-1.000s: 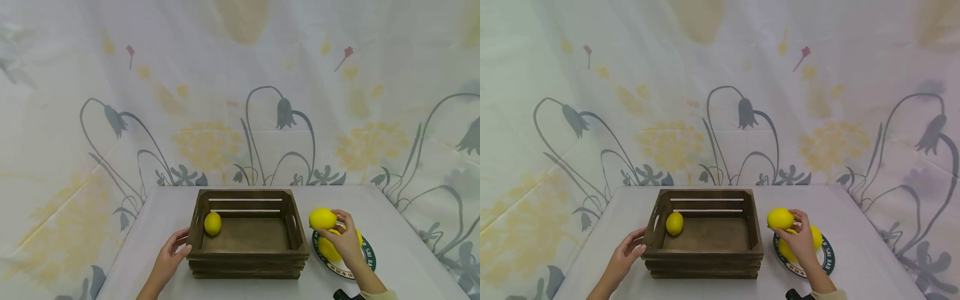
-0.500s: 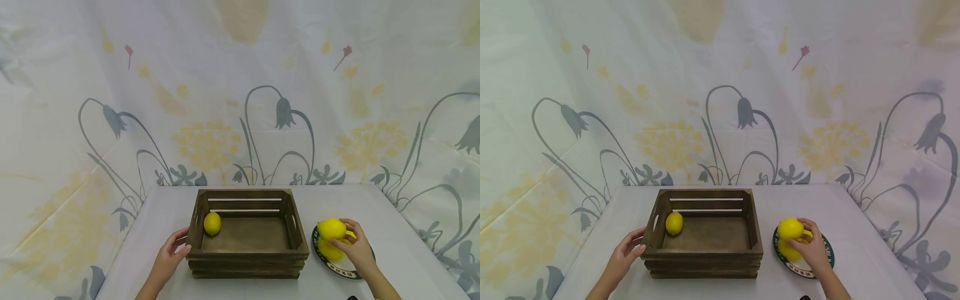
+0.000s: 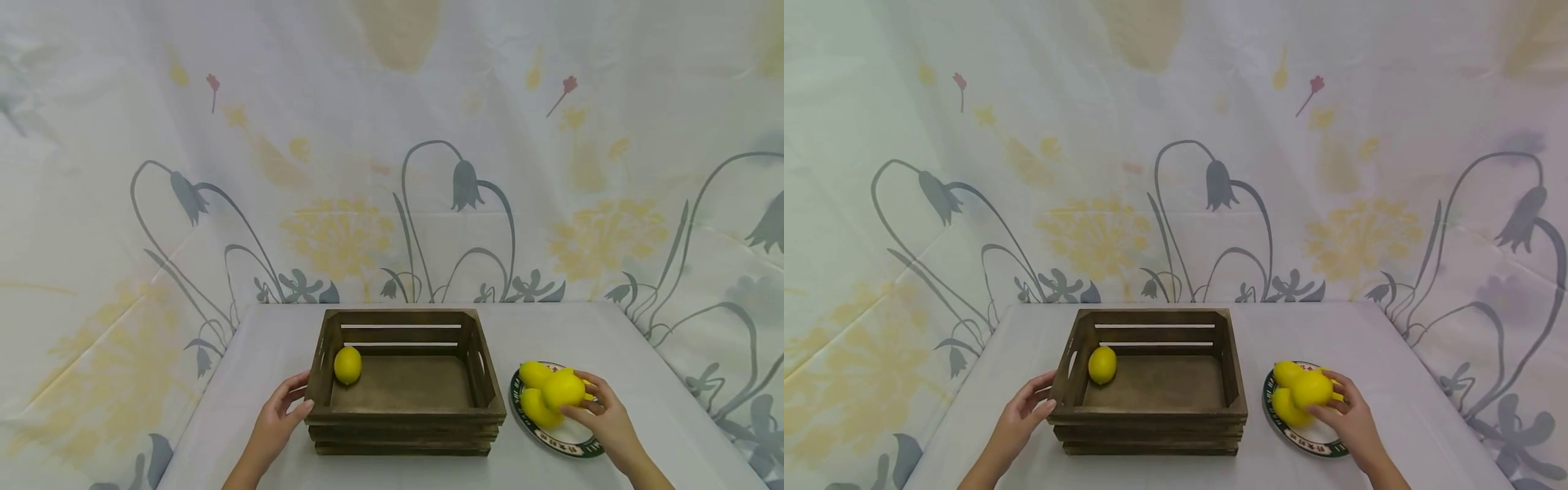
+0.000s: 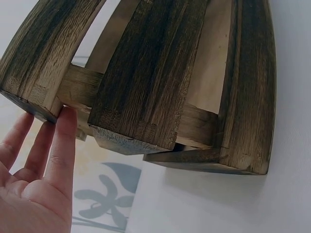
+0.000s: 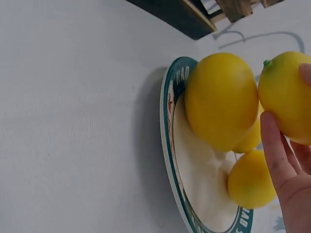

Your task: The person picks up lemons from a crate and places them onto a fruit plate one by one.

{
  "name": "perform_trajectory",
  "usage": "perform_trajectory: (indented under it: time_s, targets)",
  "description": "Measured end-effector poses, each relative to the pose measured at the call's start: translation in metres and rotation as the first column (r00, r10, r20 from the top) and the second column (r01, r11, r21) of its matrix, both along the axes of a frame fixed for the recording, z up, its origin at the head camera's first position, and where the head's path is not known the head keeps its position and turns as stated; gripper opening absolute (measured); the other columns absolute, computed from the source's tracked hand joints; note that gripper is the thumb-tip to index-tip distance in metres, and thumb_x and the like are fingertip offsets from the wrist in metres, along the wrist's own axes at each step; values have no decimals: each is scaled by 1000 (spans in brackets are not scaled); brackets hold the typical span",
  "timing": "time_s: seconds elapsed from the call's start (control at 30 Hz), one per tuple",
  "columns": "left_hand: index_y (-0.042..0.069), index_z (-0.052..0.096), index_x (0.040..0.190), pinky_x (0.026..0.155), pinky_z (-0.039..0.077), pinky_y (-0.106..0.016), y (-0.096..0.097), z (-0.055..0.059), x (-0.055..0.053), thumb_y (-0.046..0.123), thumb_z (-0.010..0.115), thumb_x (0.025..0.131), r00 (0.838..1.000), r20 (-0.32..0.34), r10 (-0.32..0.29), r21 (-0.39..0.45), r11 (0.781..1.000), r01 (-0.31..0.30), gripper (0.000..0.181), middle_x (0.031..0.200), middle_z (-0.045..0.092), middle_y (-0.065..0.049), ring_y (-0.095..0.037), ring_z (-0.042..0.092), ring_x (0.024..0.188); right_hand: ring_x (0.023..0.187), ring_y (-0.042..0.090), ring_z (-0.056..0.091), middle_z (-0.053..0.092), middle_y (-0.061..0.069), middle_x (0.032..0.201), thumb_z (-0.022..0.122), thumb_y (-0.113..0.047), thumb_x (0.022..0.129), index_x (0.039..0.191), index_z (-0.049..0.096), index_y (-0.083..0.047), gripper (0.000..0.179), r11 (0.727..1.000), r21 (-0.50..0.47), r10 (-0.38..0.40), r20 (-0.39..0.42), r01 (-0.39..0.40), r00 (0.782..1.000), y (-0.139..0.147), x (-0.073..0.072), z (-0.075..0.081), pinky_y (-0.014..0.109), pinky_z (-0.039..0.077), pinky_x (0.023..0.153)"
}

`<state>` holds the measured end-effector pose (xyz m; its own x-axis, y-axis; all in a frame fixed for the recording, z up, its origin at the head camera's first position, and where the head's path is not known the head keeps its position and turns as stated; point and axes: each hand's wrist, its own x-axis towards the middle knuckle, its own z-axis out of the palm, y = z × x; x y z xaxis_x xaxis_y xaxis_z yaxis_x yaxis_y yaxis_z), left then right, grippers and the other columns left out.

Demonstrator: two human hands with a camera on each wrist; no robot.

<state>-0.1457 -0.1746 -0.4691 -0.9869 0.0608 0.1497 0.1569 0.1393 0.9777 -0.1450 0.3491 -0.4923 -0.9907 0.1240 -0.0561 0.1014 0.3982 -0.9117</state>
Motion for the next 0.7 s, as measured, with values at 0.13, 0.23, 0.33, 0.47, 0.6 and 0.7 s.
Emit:
perform_trajectory:
  time_s: [0.13,0.23,0.33,0.47,0.6,0.7]
  targets:
    - [-2,47,130,83,47,-20,1,0,0,5,62,88,1000,-8,4,-1,1000,-4,44,130,47,-16,-9,49,107,90,-12,48,30,24,132,68,-20,86,143,22,-6,74,999,-37,16,19,-16,1000,9,3,-4,24,48,79]
    - [-2,47,130,83,47,-20,1,0,0,5,61,88,1000,-10,6,1,1000,-5,44,130,47,-16,-8,50,107,89,-14,47,27,27,135,67,-19,86,144,21,-8,75,997,-72,22,27,-21,999,14,6,-7,21,48,78]
    - [-1,47,130,83,47,-20,1,-1,0,5,61,89,1000,-13,1,6,1000,0,44,130,47,-16,-9,49,107,89,-14,49,25,29,137,67,-19,86,146,20,-11,76,994,-109,19,43,-14,999,21,9,-10,19,47,77]
    - [-1,47,130,84,47,-21,0,-2,-1,5,61,89,1000,-20,-5,7,1000,5,44,130,47,-16,-9,49,107,95,-3,54,26,29,137,70,-25,84,147,19,-14,82,997,-81,-5,106,13,994,30,10,-17,26,49,82]
    - [-1,47,130,84,46,-20,0,-2,-1,6,60,89,1000,-20,-2,5,1000,2,44,129,47,-16,-9,49,107,113,30,52,24,30,138,71,-32,82,148,16,-11,89,999,-27,-26,185,31,982,37,8,-23,39,47,88]
    - [-1,47,130,84,46,-20,0,-3,-1,5,60,89,1000,-20,-6,6,1000,6,44,129,47,-16,-8,49,107,115,40,47,20,33,140,72,-32,81,148,14,-7,92,999,-18,-44,225,49,973,38,8,-24,41,48,88]
